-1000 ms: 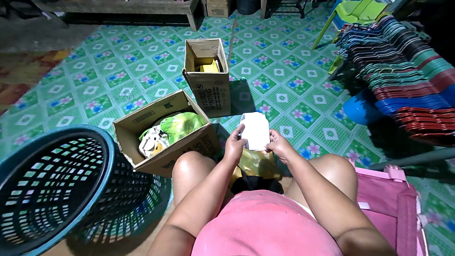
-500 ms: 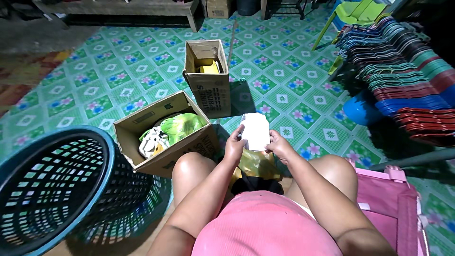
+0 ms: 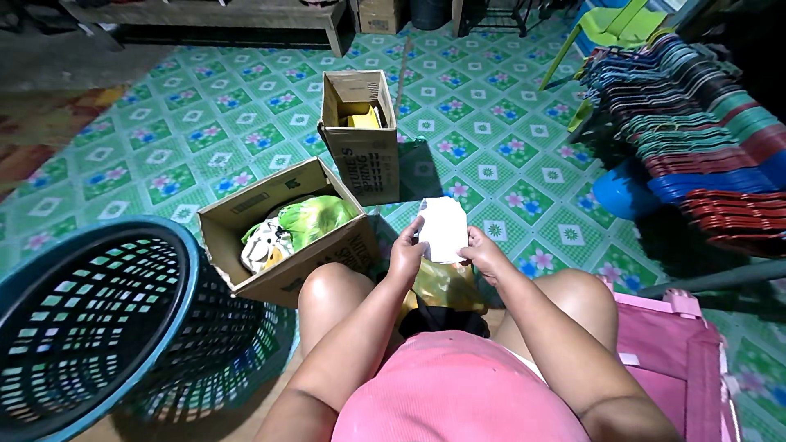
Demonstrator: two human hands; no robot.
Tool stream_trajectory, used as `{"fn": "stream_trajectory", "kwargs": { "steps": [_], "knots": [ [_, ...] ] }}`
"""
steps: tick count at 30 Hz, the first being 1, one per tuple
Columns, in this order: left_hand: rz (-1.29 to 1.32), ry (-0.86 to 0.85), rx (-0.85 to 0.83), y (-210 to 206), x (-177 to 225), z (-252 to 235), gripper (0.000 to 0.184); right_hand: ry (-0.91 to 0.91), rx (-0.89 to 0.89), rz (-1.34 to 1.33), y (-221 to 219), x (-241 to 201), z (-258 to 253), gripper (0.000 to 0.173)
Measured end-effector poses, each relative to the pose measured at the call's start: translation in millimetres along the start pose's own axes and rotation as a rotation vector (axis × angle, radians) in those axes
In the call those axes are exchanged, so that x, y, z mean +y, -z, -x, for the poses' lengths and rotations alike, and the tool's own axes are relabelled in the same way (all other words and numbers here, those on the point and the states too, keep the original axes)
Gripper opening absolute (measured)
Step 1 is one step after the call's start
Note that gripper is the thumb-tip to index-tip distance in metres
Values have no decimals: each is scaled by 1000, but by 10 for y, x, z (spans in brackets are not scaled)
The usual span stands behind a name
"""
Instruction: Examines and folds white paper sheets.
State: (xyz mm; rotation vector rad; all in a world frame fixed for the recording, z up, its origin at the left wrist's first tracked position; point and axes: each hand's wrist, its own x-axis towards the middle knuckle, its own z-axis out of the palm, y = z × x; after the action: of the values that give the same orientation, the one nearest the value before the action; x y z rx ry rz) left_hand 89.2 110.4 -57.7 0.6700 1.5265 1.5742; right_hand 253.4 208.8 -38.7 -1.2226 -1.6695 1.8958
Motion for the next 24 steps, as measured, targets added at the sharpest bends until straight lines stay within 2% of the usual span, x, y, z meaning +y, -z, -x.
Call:
{"fn": "stream_trajectory", "kwargs": {
  "steps": [3, 7, 24],
  "knots": [
    [4, 7, -2, -5, 16, 10, 65, -4, -3, -22, -4, -3, 3, 47],
    [7, 11, 1, -11, 10, 7, 64, -8, -3, -24, -2, 1, -2, 51],
    [-2, 16, 0, -16, 6, 8, 66, -10, -1, -33, -6, -6, 11, 48]
  ]
}}
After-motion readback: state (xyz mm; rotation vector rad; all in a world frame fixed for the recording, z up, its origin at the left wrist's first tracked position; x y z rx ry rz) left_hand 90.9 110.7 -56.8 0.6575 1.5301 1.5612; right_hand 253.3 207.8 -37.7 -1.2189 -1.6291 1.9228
